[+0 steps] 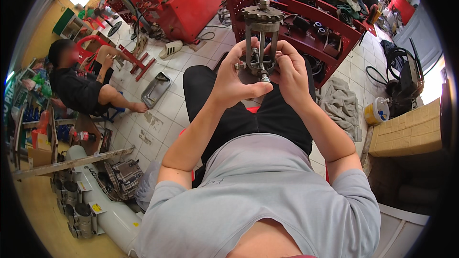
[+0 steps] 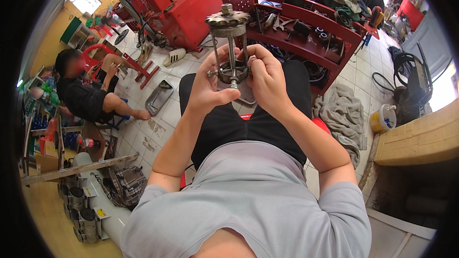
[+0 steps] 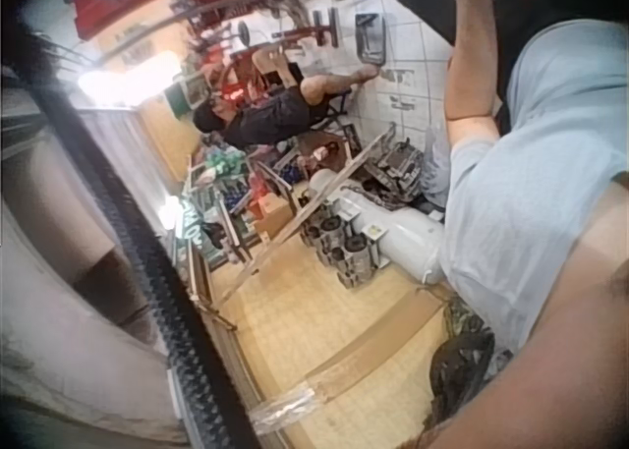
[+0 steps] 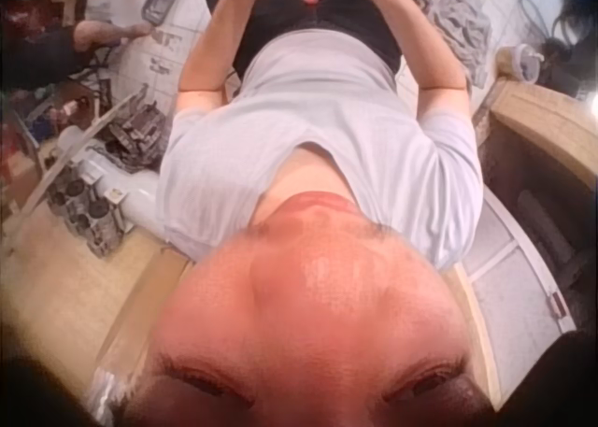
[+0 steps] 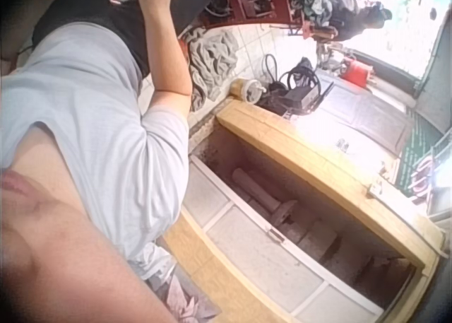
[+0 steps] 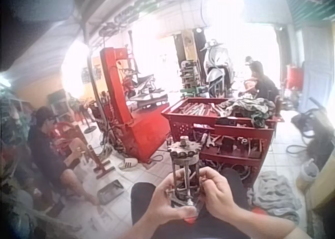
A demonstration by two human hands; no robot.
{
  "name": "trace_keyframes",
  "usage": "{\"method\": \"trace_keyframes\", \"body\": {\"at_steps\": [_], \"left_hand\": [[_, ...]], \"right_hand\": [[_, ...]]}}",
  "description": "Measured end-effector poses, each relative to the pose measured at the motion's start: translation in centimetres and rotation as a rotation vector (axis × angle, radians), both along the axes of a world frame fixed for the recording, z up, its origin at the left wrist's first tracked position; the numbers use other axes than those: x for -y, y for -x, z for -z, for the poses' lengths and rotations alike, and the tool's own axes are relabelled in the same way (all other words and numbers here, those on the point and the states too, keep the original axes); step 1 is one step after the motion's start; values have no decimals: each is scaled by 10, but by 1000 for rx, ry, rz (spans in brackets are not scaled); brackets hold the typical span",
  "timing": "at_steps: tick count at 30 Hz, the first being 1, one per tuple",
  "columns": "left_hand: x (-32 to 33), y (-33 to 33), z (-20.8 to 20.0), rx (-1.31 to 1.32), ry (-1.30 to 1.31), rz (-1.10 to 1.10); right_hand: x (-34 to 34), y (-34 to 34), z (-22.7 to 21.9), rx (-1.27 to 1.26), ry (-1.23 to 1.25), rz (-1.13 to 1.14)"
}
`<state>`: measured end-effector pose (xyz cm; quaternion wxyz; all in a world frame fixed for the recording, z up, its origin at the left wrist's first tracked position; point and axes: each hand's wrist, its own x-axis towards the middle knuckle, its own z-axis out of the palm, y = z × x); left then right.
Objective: The person sits in a workshop and assembles a mechanical component, likely a motorcycle sprocket hub. They insert a small metal pin into the hub, rotate the assembly to inspect it, and then insert a second pin. The person handles the part with both hands, occasionally picking up small components from a metal tray on the floor.
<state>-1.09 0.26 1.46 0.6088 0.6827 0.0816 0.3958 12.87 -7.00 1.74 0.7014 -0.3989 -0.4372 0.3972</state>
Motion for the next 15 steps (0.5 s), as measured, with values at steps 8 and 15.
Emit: {"method": "trace_keyframes", "body": {"at_steps": [8,15], "left_hand": [[2,-2,1,-85,-93,-90],[-1,-2,4,-53,-131,-90]], "right_hand": [[0,-2,-1,125,-72,144],[2,-1,-3,128,-36,98]]}}
